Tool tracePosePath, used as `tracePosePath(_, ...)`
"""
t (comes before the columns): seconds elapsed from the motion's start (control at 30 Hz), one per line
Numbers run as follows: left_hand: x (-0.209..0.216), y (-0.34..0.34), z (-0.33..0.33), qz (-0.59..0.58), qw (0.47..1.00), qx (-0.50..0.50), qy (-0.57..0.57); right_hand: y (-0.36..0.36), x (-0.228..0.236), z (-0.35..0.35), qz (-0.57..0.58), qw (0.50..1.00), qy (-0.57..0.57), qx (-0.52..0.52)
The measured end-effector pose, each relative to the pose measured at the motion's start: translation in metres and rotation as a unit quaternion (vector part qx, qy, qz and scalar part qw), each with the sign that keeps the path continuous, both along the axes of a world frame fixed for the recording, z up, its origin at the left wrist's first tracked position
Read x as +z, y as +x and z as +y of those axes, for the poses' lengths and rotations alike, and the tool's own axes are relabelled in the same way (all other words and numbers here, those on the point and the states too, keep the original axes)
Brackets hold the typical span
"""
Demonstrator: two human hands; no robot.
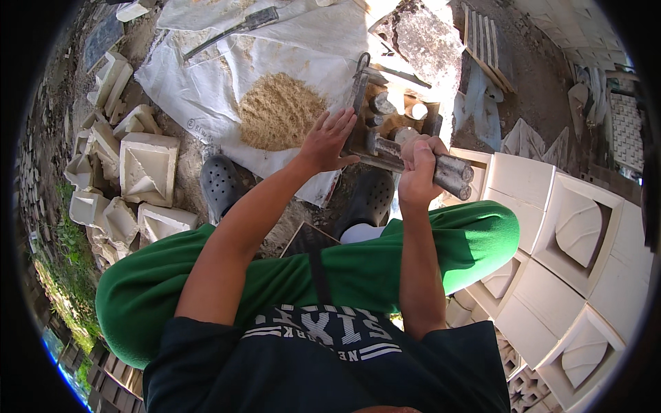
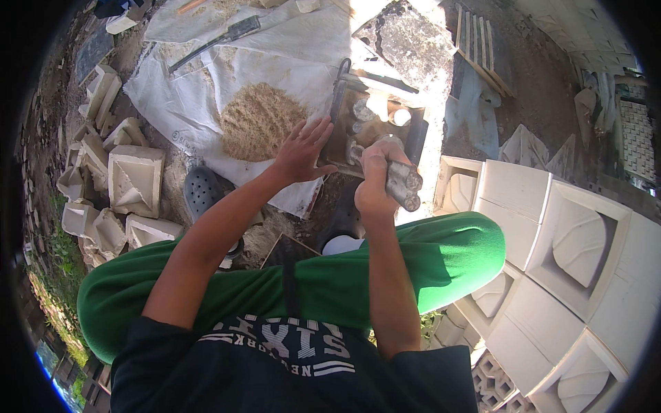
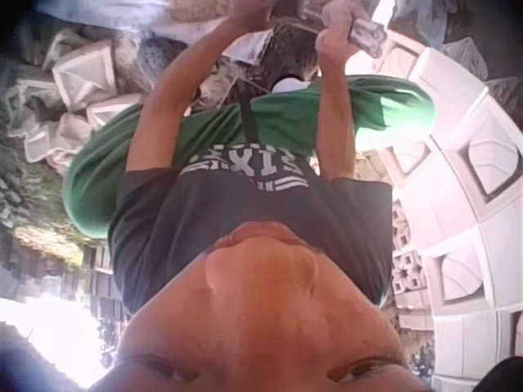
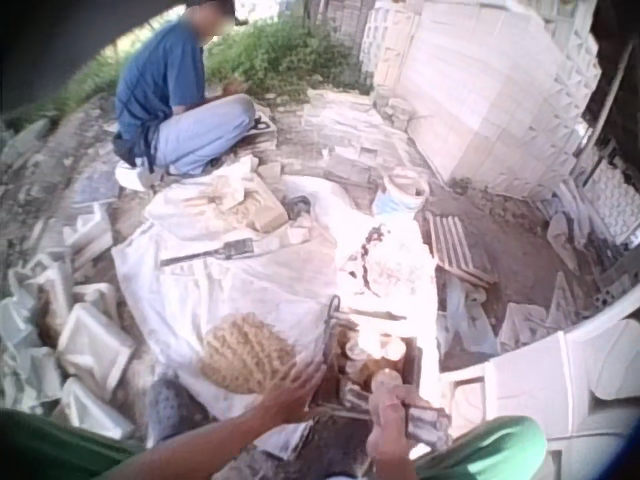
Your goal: The person packs light-colored material into a mold using a metal tool and then scrapes excess material from a bag with a small trowel.
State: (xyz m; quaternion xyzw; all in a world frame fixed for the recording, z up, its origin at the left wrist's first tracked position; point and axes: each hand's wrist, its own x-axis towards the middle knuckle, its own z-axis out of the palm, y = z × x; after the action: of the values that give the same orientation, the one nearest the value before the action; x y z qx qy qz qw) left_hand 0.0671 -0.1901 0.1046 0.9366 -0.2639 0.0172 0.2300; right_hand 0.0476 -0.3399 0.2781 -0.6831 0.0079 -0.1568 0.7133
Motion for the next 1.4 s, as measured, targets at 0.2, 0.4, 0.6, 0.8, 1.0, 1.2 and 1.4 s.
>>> tracePosePath(0.2, 0.0, -0.005, -0.002, 0.022, 0.999, 0.037, -0.01, 0.018, 0.003, 0.009, 0.07, 0.997, 0.038, -0.019)
tracePosePath(0.4, -0.001, -0.016, -0.011, 0.022, 0.998, 0.053, -0.031, 0.01, 0.002, -0.004, 0.02, 0.998, 0.051, 0.024)
tracePosePath(0.6, -0.001, -0.017, -0.005, 0.03, 0.997, 0.061, -0.041, 0.001, 0.011, -0.001, -0.007, 0.996, 0.066, 0.06)
tracePosePath(0.8, 0.006, -0.017, -0.012, 0.043, 0.994, 0.091, -0.032, 0.0, 0.017, -0.003, 0.002, 0.996, 0.067, 0.058)
tracePosePath(1.0, 0.017, -0.013, -0.013, 0.042, 0.988, 0.147, 0.018, 0.007, 0.008, 0.0, 0.051, 0.997, 0.053, 0.034)
tracePosePath(1.2, 0.036, 0.0, -0.013, 0.276, 0.955, 0.096, 0.051, 0.004, 0.0, -0.004, 0.019, 0.998, 0.041, 0.04)
tracePosePath(1.4, 0.038, 0.01, -0.005, 0.274, 0.957, 0.047, 0.085, -0.003, 0.009, -0.006, -0.043, 0.986, 0.143, 0.079)
